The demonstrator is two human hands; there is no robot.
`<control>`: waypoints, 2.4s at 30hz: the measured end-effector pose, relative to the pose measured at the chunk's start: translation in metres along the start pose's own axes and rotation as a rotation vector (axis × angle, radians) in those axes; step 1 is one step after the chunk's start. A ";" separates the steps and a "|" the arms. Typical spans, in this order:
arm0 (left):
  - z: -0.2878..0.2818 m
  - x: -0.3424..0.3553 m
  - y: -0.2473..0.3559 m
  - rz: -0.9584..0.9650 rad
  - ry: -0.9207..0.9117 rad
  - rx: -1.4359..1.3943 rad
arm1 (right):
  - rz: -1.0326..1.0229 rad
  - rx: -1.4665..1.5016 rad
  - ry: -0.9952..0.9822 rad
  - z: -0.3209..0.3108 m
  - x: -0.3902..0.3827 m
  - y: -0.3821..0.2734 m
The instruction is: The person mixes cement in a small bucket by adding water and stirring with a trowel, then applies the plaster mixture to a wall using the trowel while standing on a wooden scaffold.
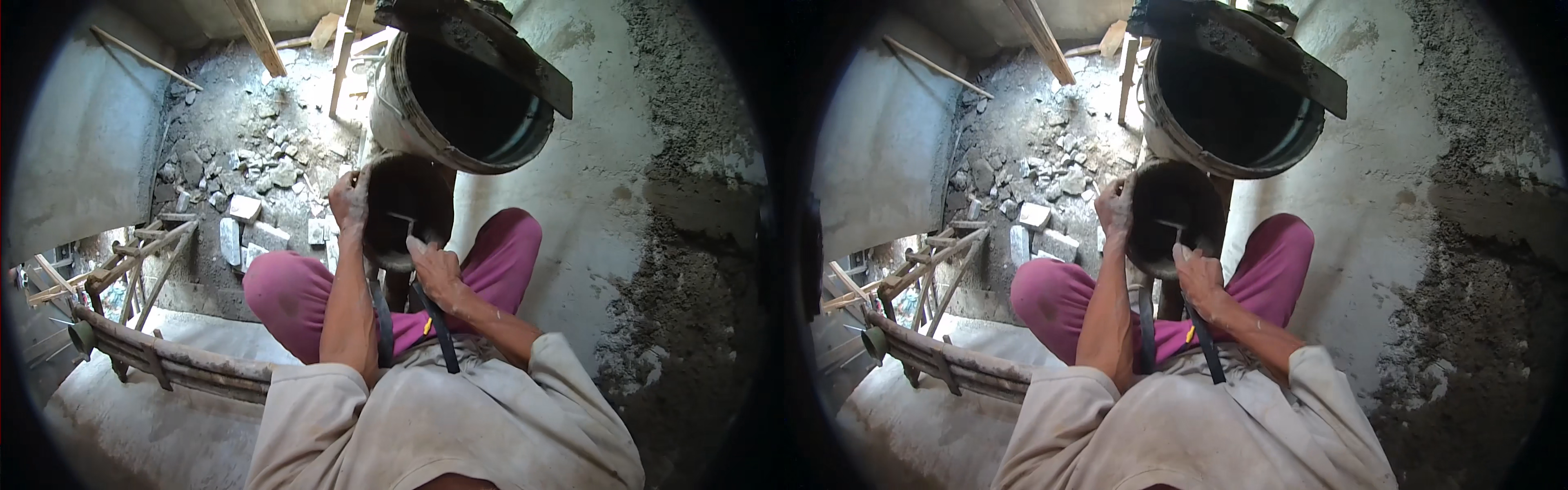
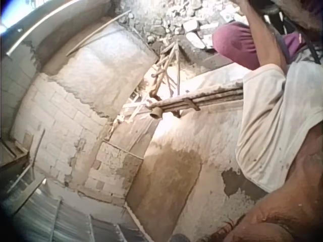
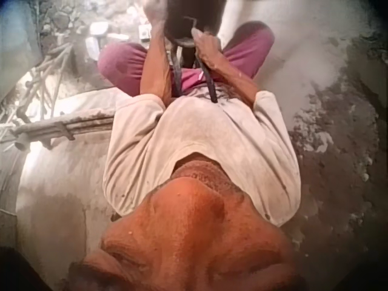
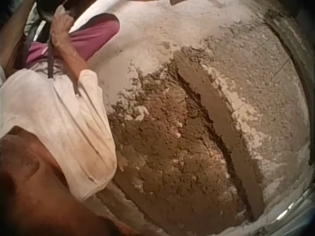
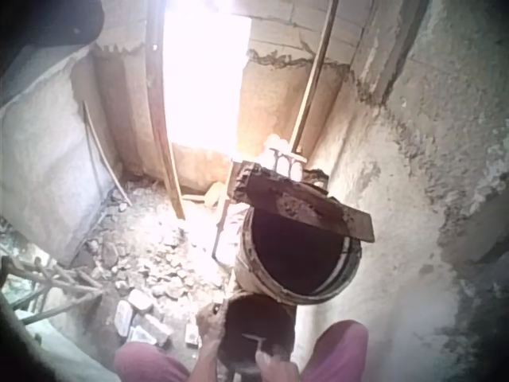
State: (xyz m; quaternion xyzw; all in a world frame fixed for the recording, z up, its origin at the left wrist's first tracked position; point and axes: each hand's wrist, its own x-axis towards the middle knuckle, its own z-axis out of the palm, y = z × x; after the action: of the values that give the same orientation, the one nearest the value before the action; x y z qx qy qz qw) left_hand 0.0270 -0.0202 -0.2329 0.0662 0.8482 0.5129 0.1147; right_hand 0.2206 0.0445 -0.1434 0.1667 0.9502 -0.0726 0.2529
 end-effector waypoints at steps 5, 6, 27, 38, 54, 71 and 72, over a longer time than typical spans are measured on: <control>-0.010 0.002 -0.015 -0.034 0.001 -0.051 | -0.165 0.018 -0.081 -0.058 -0.003 0.028; -0.008 0.000 -0.017 -0.036 0.009 -0.050 | -0.086 0.036 0.043 -0.074 0.004 0.025; 0.000 -0.018 0.008 -0.042 0.029 -0.069 | -0.050 -0.071 -0.061 0.015 0.012 0.030; -0.002 -0.019 -0.001 0.031 0.051 -0.064 | -0.023 -0.018 0.078 -0.015 0.018 0.024; -0.013 -0.024 -0.004 -0.180 -0.031 -0.076 | -0.183 0.053 -0.076 -0.028 -0.020 0.018; -0.033 -0.030 -0.001 -0.264 -0.581 0.230 | 0.060 0.259 -0.080 -0.081 -0.011 0.058; -0.033 -0.040 0.012 -0.314 -0.577 0.311 | 0.045 0.294 -0.091 -0.089 -0.016 0.064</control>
State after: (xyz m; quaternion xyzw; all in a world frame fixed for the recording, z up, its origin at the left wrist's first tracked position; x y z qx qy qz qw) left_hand 0.0565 -0.0516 -0.2023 0.0938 0.8484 0.3142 0.4154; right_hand 0.2152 0.1194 -0.0623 0.2197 0.9129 -0.2129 0.2702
